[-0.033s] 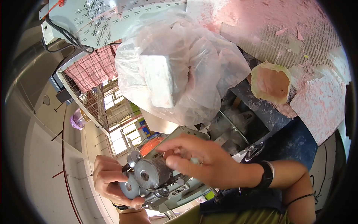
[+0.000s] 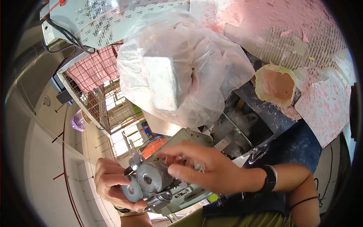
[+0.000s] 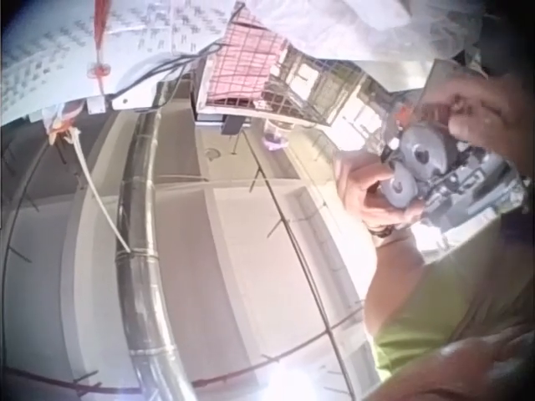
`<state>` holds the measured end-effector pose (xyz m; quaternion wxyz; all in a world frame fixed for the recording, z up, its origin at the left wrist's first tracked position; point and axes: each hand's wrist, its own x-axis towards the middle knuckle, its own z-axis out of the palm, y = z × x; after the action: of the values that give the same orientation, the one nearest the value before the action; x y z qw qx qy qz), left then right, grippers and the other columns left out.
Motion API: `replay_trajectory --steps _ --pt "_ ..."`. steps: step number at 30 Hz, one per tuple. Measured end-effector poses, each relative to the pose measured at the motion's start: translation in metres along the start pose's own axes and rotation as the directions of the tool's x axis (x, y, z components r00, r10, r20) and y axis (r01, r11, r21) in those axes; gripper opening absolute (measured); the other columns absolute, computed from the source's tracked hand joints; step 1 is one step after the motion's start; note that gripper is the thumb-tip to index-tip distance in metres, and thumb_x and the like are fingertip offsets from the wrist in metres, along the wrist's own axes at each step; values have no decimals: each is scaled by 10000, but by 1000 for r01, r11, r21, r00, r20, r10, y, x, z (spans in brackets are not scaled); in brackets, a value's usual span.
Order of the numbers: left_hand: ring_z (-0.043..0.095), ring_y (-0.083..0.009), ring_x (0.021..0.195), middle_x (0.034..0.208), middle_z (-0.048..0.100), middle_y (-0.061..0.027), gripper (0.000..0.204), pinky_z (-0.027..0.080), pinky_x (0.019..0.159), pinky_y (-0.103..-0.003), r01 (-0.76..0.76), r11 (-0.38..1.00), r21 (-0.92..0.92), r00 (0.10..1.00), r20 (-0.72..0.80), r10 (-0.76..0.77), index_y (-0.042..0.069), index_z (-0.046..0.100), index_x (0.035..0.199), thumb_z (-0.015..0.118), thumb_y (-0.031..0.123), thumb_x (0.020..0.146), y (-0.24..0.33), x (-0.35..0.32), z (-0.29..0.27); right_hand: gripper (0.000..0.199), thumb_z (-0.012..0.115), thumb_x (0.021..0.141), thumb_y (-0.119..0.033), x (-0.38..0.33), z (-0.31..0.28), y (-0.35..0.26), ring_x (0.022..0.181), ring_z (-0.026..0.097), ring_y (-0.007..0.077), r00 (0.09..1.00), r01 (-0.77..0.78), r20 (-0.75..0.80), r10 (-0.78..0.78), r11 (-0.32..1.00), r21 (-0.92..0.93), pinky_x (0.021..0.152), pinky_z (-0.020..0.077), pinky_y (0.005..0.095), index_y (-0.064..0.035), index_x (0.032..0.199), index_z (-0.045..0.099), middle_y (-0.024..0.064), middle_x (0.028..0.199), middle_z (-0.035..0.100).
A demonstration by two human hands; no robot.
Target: The recorder is adjusting and feeding materials into a small industrial skiving or rollers machine in a factory setting.
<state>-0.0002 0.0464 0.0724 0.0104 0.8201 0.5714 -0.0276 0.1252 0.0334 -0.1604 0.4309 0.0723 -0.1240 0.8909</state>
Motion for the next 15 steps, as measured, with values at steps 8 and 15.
replay_trajectory --steps 8,15 --pt "471 -177 629 656 509 23 720 366 570 -313 -72 996 -44 993 95 76 135 613 791 946 690 476 -7 4 -9 649 634 967 -198 -12 20 -12 1144 560 364 941 298 65 -331 725 -621 998 460 420 105 1497 413 247 1322 522" --pt "478 -170 603 654 528 13 714 379 568 -322 -79 997 -28 989 126 82 129 610 801 947 680 496 -5 6 -9 696 650 966 -251 17 20 -20 1203 557 396 924 371 130 -360 760 -534 1016 463 440 117 1493 382 273 1344 509"
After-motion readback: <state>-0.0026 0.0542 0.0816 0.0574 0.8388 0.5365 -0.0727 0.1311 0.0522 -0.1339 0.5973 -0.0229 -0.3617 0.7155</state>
